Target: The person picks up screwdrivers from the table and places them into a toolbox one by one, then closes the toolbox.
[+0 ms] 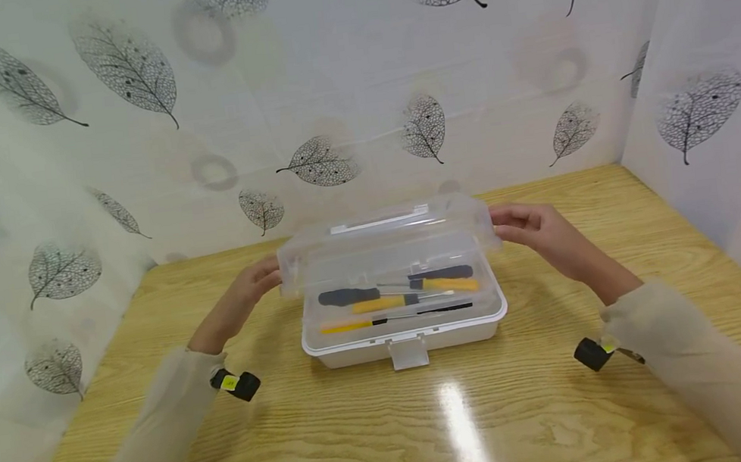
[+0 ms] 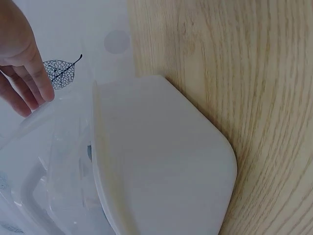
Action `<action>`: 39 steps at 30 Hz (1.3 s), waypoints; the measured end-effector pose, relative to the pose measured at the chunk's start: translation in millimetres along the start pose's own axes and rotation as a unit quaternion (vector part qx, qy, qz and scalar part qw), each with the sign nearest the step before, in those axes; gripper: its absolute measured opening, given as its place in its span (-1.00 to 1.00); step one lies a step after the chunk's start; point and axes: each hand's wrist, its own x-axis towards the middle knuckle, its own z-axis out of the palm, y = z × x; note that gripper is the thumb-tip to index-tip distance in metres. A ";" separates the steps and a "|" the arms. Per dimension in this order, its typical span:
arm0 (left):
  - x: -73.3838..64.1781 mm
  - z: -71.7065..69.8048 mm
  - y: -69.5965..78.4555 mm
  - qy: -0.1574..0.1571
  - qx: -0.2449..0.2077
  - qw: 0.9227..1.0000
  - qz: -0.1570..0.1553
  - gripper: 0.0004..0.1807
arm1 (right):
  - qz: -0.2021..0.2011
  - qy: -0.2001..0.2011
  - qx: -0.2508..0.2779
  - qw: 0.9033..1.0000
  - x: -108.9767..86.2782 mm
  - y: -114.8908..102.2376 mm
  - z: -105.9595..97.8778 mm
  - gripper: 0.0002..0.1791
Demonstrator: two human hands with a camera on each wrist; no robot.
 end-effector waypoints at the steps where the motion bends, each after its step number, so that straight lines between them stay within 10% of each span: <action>1: -0.2 0.6 -0.7 0.002 0.004 1.000 0.005 -0.20 | -0.005 -0.002 0.006 1.000 -0.5 0.2 0.6 -0.66; 17: -2.9 9.4 -11.1 0.010 -0.034 0.997 0.073 -0.25 | -0.058 -0.054 0.132 0.988 -7.1 9.0 5.8 -0.61; 39: -3.6 13.1 -26.2 0.014 0.057 0.997 0.045 -0.01 | -0.040 -0.093 0.138 0.985 -8.1 26.4 7.8 -0.48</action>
